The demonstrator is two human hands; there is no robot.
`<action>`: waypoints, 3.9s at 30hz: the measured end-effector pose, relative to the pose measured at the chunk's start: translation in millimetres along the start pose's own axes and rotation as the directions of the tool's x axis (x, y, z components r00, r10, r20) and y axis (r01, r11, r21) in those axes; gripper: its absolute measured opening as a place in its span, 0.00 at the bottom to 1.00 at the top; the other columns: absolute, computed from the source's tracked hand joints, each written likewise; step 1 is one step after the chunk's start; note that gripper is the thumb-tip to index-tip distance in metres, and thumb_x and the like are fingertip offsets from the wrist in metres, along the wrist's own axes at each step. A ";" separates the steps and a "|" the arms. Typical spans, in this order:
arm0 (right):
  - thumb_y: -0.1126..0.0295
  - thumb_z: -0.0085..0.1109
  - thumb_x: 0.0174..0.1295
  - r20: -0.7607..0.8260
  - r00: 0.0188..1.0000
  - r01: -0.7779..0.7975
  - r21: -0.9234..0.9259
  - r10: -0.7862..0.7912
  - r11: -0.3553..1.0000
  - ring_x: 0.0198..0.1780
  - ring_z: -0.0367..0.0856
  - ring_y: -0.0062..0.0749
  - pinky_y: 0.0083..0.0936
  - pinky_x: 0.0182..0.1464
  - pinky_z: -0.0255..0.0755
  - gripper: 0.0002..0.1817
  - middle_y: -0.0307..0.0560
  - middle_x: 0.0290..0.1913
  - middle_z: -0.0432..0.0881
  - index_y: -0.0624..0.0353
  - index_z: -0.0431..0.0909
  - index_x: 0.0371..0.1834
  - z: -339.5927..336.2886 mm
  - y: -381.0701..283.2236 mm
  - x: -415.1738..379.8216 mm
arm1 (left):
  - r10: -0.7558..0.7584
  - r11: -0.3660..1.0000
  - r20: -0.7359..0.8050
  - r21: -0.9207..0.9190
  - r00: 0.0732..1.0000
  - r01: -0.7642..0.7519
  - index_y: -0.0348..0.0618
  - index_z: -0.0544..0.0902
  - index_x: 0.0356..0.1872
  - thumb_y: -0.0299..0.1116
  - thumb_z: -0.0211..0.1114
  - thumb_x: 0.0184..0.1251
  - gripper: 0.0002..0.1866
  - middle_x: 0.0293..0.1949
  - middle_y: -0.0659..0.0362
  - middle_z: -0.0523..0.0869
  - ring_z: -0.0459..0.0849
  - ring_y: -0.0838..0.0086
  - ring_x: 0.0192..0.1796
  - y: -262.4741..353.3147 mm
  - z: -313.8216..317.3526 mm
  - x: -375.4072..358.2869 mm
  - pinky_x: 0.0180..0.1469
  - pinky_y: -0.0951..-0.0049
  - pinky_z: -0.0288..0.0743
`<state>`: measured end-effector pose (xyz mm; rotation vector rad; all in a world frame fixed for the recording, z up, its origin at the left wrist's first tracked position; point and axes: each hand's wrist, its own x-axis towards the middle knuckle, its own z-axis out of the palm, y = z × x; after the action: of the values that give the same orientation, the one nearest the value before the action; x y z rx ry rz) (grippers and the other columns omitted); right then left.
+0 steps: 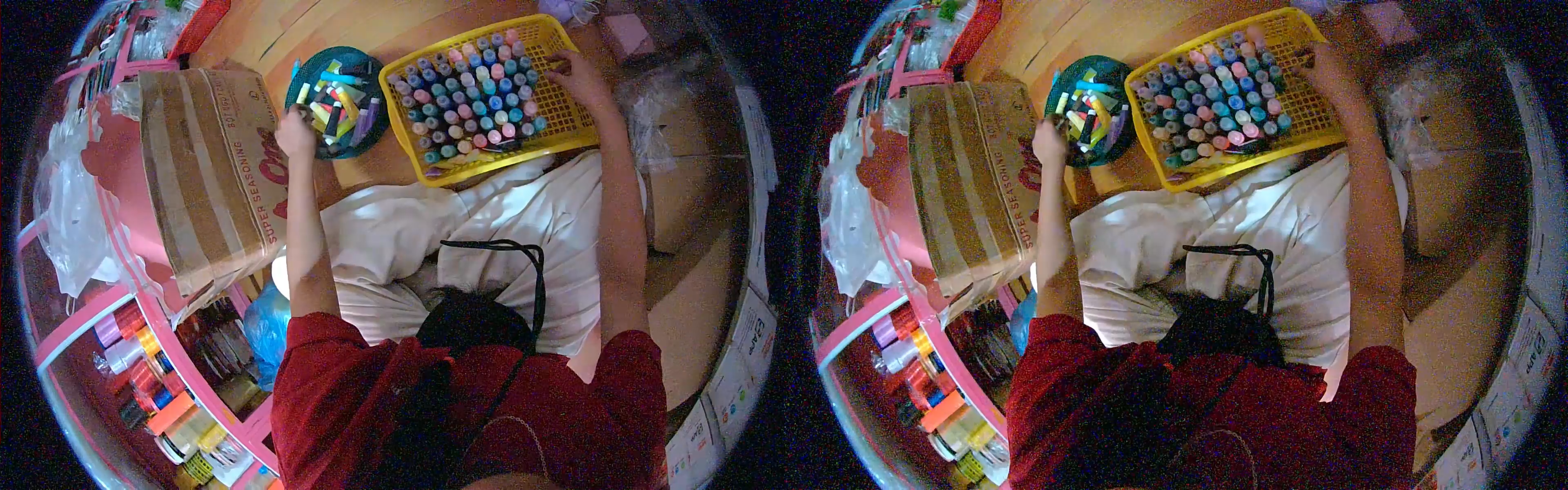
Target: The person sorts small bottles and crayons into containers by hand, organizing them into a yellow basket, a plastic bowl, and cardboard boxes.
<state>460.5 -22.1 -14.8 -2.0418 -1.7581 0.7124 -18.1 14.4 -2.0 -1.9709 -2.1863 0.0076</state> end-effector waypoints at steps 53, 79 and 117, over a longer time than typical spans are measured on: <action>0.75 0.61 0.51 0.029 0.985 0.049 0.901 -0.171 0.431 0.47 0.76 0.27 0.24 0.51 0.67 0.14 0.43 0.43 0.80 0.61 0.76 0.42 1.9 -131.4 -164.6 | 0.323 -0.256 0.460 -0.799 0.827 0.544 0.36 0.73 0.51 0.39 0.56 0.64 0.19 0.35 0.63 0.79 0.74 0.84 0.27 179.1 -113.0 -177.4 0.28 0.86 0.64; 0.76 0.57 0.43 -0.029 0.999 0.032 -0.184 -0.038 0.982 0.39 0.79 0.53 0.41 0.43 0.71 0.13 0.61 0.33 0.80 0.62 0.79 0.36 35.7 5.7 -33.8 | 0.092 -0.149 0.312 -0.935 0.946 0.323 0.32 0.76 0.43 0.34 0.52 0.67 0.14 0.36 0.56 0.80 0.78 0.76 0.34 149.4 -86.3 -167.2 0.40 0.77 0.72; 0.66 0.59 0.52 -0.167 0.985 -0.022 0.099 0.039 0.995 0.40 0.81 0.34 0.27 0.44 0.72 0.16 0.50 0.36 0.82 0.57 0.79 0.44 8.2 -1.5 -42.2 | 0.071 0.997 0.187 -0.006 0.980 -0.071 0.41 0.80 0.36 0.27 0.50 0.58 0.10 0.35 0.45 0.81 0.81 0.53 0.40 -111.0 101.8 55.7 0.40 0.57 0.77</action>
<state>450.2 -63.9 -14.6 -2.0049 -1.5705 0.6019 -147.8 69.9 -78.8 -2.1251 -2.2243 0.2126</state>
